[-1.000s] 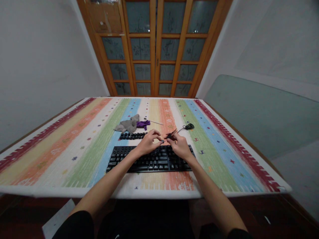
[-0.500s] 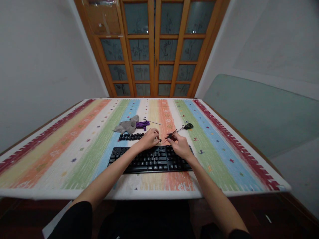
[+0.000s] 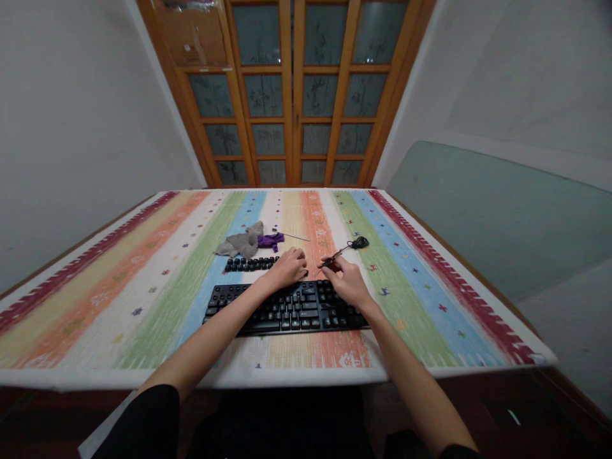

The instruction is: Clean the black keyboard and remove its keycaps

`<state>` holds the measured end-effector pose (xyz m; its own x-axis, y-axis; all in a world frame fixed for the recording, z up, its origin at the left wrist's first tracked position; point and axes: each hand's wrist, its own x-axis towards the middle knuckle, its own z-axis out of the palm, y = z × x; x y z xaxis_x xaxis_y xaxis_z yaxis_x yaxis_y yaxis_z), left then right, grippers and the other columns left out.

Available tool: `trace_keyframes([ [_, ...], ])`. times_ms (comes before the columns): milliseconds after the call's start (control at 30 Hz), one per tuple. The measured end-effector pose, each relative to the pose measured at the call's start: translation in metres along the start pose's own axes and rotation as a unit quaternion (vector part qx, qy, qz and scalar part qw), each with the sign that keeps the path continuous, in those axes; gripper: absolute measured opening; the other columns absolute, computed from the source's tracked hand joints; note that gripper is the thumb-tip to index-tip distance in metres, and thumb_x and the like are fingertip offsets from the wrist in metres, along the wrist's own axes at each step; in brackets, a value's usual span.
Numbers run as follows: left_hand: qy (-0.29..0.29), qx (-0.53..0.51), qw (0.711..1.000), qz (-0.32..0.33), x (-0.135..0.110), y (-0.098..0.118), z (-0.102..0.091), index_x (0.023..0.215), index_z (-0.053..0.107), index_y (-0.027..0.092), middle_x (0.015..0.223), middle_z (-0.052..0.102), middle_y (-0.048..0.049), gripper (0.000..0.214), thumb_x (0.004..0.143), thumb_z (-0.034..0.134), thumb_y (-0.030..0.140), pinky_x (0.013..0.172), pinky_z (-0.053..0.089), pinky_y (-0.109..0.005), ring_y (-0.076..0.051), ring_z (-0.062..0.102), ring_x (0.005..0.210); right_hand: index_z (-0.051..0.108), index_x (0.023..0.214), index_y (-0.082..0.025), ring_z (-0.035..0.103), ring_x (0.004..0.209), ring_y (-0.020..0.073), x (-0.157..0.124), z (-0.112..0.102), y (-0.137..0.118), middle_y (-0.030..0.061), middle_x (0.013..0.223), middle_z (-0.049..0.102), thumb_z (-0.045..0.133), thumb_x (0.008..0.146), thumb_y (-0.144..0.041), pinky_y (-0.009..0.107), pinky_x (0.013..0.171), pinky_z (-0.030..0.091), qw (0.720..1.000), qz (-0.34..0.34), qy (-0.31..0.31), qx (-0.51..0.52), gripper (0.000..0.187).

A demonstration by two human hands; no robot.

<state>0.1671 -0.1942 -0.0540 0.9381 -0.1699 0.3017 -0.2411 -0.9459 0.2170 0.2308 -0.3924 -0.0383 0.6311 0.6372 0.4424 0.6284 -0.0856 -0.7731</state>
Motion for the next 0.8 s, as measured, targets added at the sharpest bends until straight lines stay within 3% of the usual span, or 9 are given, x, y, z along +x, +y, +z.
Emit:
trace_keyframes([
  [333,-0.016,-0.007,0.999,0.03,0.005,-0.007,-0.001,0.08,0.071,0.018,0.102,0.058,-0.0093,0.008,0.075,0.065,0.016,0.085,0.043,-0.037,-0.024,0.05,0.095,0.063,0.102,-0.018,0.07,0.078,0.0205,0.0,-0.002,0.001,0.0082,0.09,0.074,0.057,0.086,-0.027,0.032,0.073,0.053,1.0,-0.002,-0.001,0.008,0.019],
  [800,0.017,0.015,1.0,-0.003,0.006,-0.023,0.001,0.083,0.069,0.018,0.103,0.057,-0.0093,0.009,0.078,0.062,0.018,0.088,0.043,-0.039,-0.024,0.05,0.098,0.064,0.103,-0.017,0.069,0.076,0.0188,-0.004,-0.003,0.0,0.008,0.091,0.074,0.056,0.087,-0.025,0.031,0.073,0.053,1.0,-0.007,-0.017,0.004,0.019],
])
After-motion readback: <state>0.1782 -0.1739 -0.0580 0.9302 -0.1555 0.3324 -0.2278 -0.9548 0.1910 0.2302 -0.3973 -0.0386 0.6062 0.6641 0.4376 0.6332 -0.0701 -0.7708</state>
